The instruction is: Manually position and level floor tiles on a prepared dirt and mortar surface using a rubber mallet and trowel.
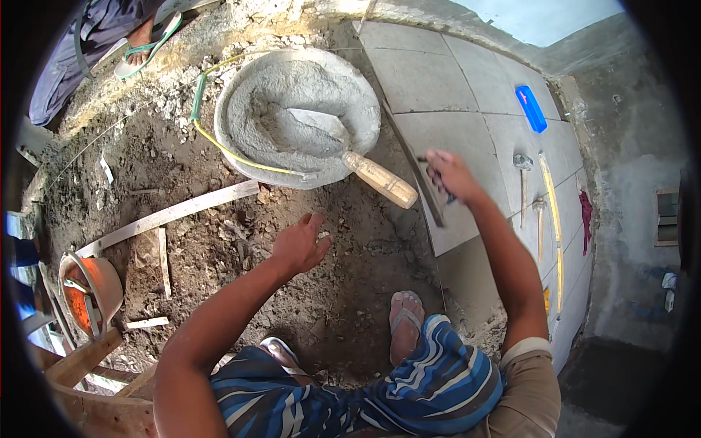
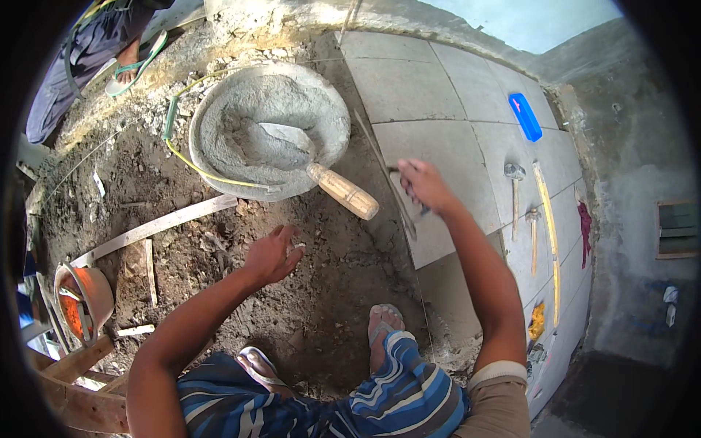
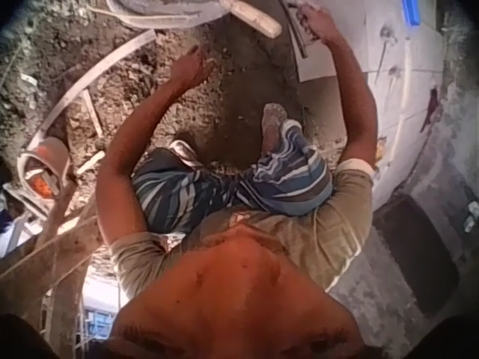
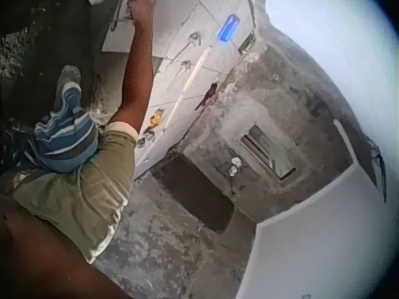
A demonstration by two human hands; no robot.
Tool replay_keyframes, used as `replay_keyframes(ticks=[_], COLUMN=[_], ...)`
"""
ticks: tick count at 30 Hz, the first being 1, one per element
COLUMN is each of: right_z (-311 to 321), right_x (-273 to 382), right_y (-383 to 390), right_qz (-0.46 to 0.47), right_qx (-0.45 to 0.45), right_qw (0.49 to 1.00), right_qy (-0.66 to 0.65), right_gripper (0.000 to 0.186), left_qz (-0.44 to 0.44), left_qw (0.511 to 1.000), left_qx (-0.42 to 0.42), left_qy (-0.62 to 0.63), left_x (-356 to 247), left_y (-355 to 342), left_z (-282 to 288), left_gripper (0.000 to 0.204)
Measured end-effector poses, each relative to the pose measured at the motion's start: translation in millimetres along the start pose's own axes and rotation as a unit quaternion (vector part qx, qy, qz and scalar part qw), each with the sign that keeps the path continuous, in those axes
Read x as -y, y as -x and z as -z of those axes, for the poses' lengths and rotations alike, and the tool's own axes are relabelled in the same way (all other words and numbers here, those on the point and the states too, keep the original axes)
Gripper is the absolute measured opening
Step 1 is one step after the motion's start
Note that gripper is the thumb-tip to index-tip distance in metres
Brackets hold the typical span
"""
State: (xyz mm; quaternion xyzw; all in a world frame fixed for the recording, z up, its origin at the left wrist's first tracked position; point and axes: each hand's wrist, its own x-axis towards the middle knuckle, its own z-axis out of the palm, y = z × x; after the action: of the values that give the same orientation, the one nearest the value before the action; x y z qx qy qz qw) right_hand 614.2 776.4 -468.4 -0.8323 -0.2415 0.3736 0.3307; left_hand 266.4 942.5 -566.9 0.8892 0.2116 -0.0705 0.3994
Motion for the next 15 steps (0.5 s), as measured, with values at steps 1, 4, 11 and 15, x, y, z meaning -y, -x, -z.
replay_keyframes(ticks=[1,4,11,15], right_z=[2.8,4.0,23.7,15.5], right_x=[11.4,36.9,15.8,-29.5], right_y=[-17.1,-53.2,6.3,128.4], right_qz=[-0.01,-0.053,-0.167,-0.225], right_qx=[0.011,0.006,0.049,0.046], right_qw=[1.0,0.998,0.979,0.966], right_qy=[0.002,0.02,0.109,0.122], right_gripper=[0.038,0.038,0.044,0.043], left_qz=[0.0,0.006,-0.012,-0.047], left_qw=[1.0,1.0,0.998,0.998], left_qx=[0.009,0.017,0.054,0.01], left_qy=[-0.002,-0.008,-0.025,-0.039], left_x=[-1.2,-5.8,-10.1,-6.2], left_y=[-1.8,-9.0,-15.6,-15.5], left_z=[0.5,2.1,0.4,-7.3], left_gripper=[0.048,0.049,0.053,0.051])
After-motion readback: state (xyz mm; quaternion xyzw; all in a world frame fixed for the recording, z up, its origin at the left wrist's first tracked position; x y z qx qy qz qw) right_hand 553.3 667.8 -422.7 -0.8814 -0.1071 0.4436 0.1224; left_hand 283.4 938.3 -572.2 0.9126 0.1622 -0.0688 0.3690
